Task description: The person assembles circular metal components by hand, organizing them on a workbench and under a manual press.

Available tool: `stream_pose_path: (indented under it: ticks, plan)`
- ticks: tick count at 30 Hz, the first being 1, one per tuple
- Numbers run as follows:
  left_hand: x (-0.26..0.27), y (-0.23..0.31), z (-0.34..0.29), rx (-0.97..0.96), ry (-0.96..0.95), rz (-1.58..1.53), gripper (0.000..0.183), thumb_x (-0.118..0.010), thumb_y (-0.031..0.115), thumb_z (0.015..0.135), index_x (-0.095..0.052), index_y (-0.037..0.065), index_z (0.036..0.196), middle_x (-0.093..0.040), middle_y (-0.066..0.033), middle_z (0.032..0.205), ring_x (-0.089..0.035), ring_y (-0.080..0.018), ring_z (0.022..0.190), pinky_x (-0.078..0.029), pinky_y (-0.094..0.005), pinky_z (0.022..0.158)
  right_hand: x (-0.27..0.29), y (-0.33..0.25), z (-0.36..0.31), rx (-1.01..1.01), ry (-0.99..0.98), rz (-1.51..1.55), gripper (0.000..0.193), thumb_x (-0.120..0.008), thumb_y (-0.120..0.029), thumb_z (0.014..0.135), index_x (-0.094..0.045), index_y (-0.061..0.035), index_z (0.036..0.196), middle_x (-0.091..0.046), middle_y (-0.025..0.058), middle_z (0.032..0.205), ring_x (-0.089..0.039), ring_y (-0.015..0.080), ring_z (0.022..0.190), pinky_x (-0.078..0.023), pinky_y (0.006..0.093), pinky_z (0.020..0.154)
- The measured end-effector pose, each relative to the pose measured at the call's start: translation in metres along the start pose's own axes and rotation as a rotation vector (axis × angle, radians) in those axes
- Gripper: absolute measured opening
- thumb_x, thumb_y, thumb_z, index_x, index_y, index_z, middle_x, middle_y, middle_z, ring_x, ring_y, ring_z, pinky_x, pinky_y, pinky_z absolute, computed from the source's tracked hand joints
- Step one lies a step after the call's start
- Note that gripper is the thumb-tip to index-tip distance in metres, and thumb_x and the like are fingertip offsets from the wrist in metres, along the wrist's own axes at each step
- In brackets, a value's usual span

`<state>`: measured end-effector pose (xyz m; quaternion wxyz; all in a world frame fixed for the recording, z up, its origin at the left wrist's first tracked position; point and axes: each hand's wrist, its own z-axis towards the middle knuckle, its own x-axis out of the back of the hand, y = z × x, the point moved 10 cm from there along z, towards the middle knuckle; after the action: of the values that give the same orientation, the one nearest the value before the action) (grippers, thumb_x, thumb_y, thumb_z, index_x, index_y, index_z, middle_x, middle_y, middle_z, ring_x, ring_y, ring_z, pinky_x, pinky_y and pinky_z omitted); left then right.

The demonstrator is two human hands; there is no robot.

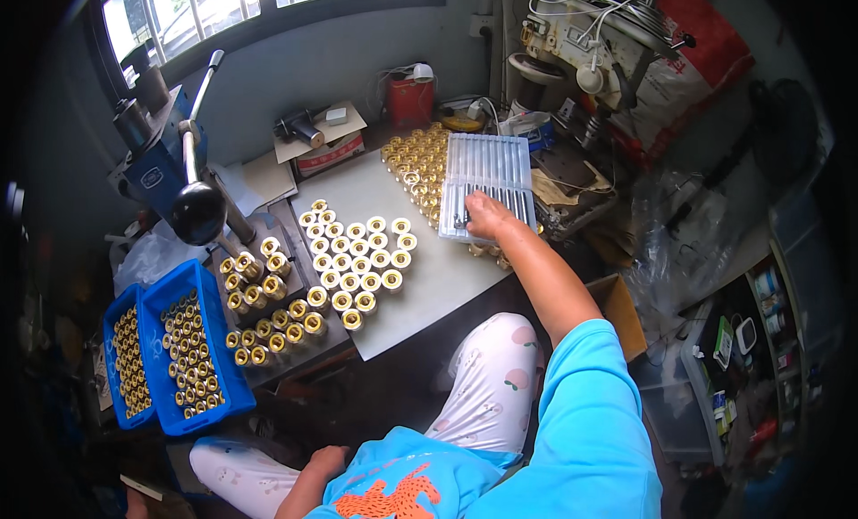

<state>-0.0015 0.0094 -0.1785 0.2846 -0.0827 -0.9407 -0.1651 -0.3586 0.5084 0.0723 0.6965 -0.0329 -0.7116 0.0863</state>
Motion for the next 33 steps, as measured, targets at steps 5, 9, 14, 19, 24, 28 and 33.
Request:
stream_pose_path:
  ticks: [5,9,14,19,24,28,33]
  plan:
    - [0.001,0.001,0.001,0.0,0.01,-0.01,0.035,-0.043,0.015,0.092,-0.063,0.007,0.119,-0.065,-0.0194,0.116,-0.062,-0.0339,0.11,-0.05,-0.0445,0.092,0.009,-0.015,-0.011,-0.012,-0.008,0.02,0.039,-0.067,-0.019,0.076,-0.061,-0.005,0.112,-0.057,0.0163,0.11,-0.057,0.0353,0.109,-0.047,0.0406,0.095]
    - [0.008,0.007,-0.002,-0.013,0.016,-0.007,0.034,-0.043,0.015,0.092,-0.062,0.007,0.119,-0.065,-0.0193,0.116,-0.062,-0.0339,0.11,-0.05,-0.0446,0.092,0.008,-0.027,-0.012,0.01,0.018,0.024,0.042,-0.066,-0.022,0.078,-0.06,-0.0071,0.116,-0.057,0.0151,0.111,-0.057,0.0349,0.109,-0.047,0.0409,0.095]
    - [0.005,0.004,0.0,-0.012,0.015,-0.014,0.034,-0.043,0.015,0.091,-0.062,0.007,0.118,-0.065,-0.0191,0.116,-0.062,-0.0342,0.11,-0.05,-0.0445,0.092,-0.002,-0.018,0.007,-0.037,-0.005,-0.012,0.036,-0.068,-0.02,0.078,-0.064,-0.006,0.111,-0.057,0.0157,0.112,-0.058,0.034,0.109,-0.048,0.041,0.094]
    - [0.007,0.005,0.0,0.0,0.0,-0.032,0.034,-0.043,0.016,0.092,-0.063,0.008,0.118,-0.065,-0.0189,0.117,-0.061,-0.0343,0.111,-0.049,-0.0445,0.093,-0.006,-0.014,0.016,-0.06,-0.024,-0.027,0.033,-0.069,-0.019,0.077,-0.065,-0.0047,0.107,-0.058,0.0164,0.112,-0.057,0.0341,0.11,-0.048,0.0404,0.095]
    - [0.01,0.007,0.0,0.003,-0.005,-0.047,0.033,-0.043,0.017,0.093,-0.063,0.008,0.117,-0.064,-0.019,0.118,-0.061,-0.0343,0.112,-0.048,-0.0444,0.094,-0.003,-0.016,0.016,-0.078,-0.052,-0.074,0.03,-0.067,-0.02,0.081,-0.062,-0.003,0.105,-0.056,0.0197,0.116,-0.058,0.0365,0.11,-0.047,0.0432,0.096]
    - [0.009,0.007,0.0,0.001,-0.005,-0.062,0.034,-0.042,0.017,0.094,-0.063,0.007,0.118,-0.064,-0.0192,0.118,-0.06,-0.0343,0.113,-0.048,-0.0443,0.095,-0.002,-0.026,0.016,-0.038,-0.063,-0.059,0.029,-0.067,-0.018,0.081,-0.06,-0.0022,0.104,-0.056,0.0202,0.115,-0.058,0.0381,0.108,-0.047,0.0444,0.094]
    - [0.022,0.013,-0.006,-0.008,0.05,-0.094,0.032,-0.045,0.022,0.095,-0.065,0.005,0.115,-0.064,-0.0197,0.117,-0.061,-0.0355,0.111,-0.05,-0.0454,0.092,-0.009,-0.036,0.026,0.141,0.083,-0.033,0.017,-0.063,-0.008,0.074,-0.061,0.0005,0.088,-0.061,0.0208,0.091,-0.061,0.0398,0.09,-0.049,0.0452,0.081]
